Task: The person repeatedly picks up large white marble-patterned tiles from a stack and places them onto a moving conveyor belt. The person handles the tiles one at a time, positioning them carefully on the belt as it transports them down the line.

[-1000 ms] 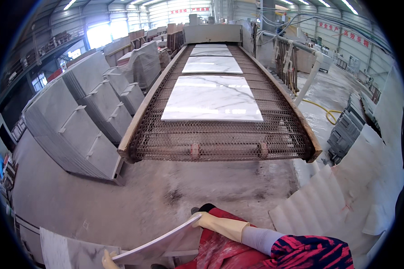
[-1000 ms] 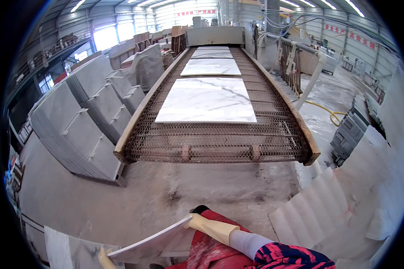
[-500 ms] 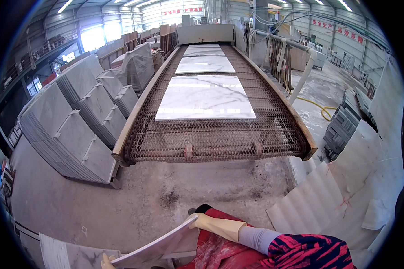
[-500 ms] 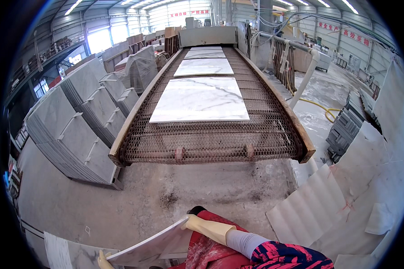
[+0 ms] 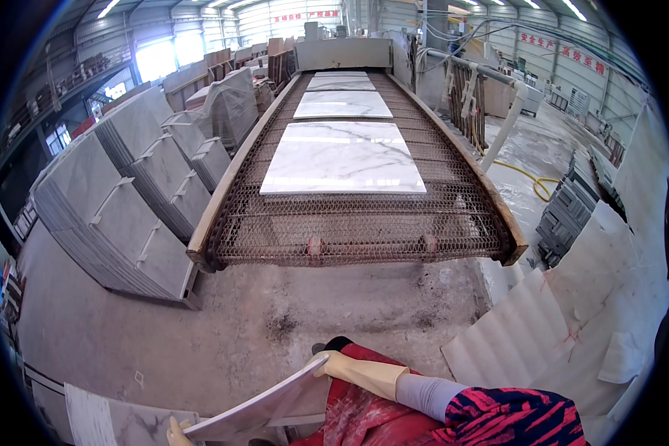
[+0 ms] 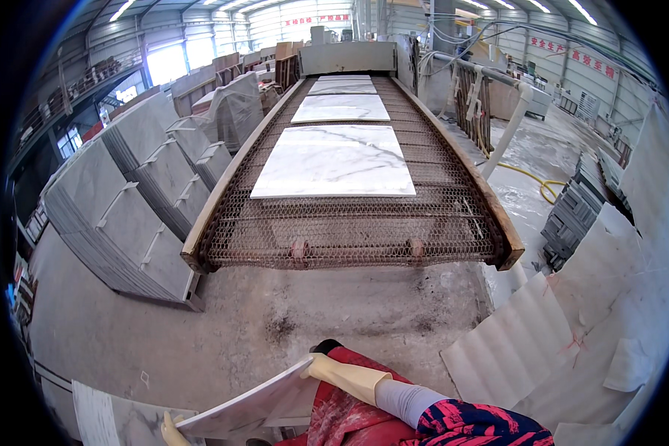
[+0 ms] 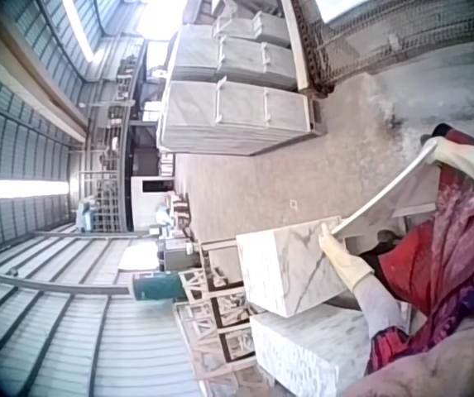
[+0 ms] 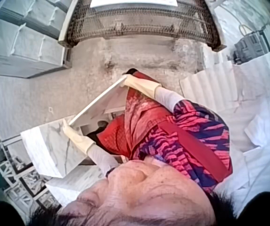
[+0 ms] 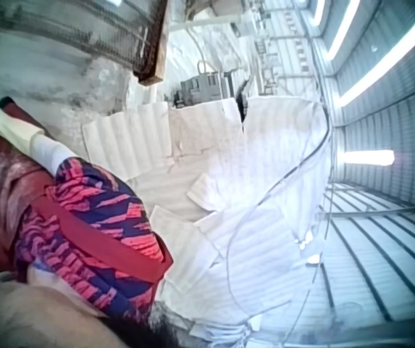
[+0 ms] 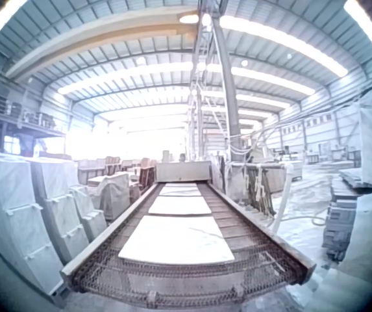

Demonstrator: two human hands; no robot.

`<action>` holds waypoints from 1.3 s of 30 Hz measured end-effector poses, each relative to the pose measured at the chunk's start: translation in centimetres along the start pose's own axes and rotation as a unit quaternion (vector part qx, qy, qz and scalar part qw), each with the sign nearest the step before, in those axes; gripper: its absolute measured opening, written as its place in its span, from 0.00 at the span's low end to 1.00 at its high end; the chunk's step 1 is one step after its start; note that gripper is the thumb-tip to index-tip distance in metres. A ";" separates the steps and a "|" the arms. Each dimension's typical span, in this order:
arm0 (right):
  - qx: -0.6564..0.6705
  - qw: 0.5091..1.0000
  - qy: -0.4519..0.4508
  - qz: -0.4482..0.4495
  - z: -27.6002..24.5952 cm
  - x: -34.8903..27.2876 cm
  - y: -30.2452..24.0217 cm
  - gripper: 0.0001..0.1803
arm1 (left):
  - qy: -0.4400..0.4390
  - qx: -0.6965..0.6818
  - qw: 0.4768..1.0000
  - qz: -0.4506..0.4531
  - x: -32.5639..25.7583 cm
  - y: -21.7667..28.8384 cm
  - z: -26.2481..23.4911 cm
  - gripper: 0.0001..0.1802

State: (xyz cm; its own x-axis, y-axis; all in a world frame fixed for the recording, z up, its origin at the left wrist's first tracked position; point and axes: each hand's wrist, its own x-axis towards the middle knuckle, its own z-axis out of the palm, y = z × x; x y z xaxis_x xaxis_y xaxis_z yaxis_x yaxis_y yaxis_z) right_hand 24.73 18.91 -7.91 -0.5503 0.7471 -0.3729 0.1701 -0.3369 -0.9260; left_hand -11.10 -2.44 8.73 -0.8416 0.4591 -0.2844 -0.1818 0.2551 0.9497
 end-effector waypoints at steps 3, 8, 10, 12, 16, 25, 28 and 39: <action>0.005 1.000 -0.012 0.000 0.0 0.4 0.4 0.19 | -0.002 0.018 1.000 0.002 0.5 -0.4 -0.5 0.22; 0.009 1.000 -0.006 -0.004 0.1 0.0 0.0 0.19 | 0.000 0.023 1.000 0.005 0.3 0.0 -0.2 0.23; -0.004 1.000 -0.008 -0.005 0.0 0.2 0.2 0.19 | 0.005 0.014 1.000 -0.009 -0.4 0.7 0.3 0.24; -0.012 1.000 -0.008 -0.006 -0.2 0.4 0.6 0.19 | -0.001 0.011 1.000 -0.008 -0.4 0.7 0.4 0.24; -0.009 1.000 -0.013 -0.002 -0.1 0.8 1.1 0.20 | -0.009 0.006 1.000 0.009 0.4 -0.2 -0.2 0.25; 0.003 1.000 -0.008 0.008 0.0 0.3 0.2 0.20 | -0.003 0.017 1.000 0.018 -0.1 0.0 -0.1 0.24; 0.000 1.000 -0.020 0.002 -0.1 0.5 0.4 0.20 | 0.015 0.016 1.000 0.014 -1.1 1.0 0.6 0.23; -0.002 1.000 -0.021 -0.005 -0.2 0.8 1.1 0.18 | 0.014 -0.004 1.000 -0.011 -0.1 0.6 0.2 0.22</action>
State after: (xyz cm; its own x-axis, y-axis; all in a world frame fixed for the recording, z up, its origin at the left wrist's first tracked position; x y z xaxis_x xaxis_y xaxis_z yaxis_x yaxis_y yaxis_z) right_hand 24.61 19.27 -9.22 -0.5855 0.7263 -0.3601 0.1674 -0.3264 -0.9303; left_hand -11.00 -2.14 9.26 -0.8512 0.4291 -0.3022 -0.2047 0.2587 0.9440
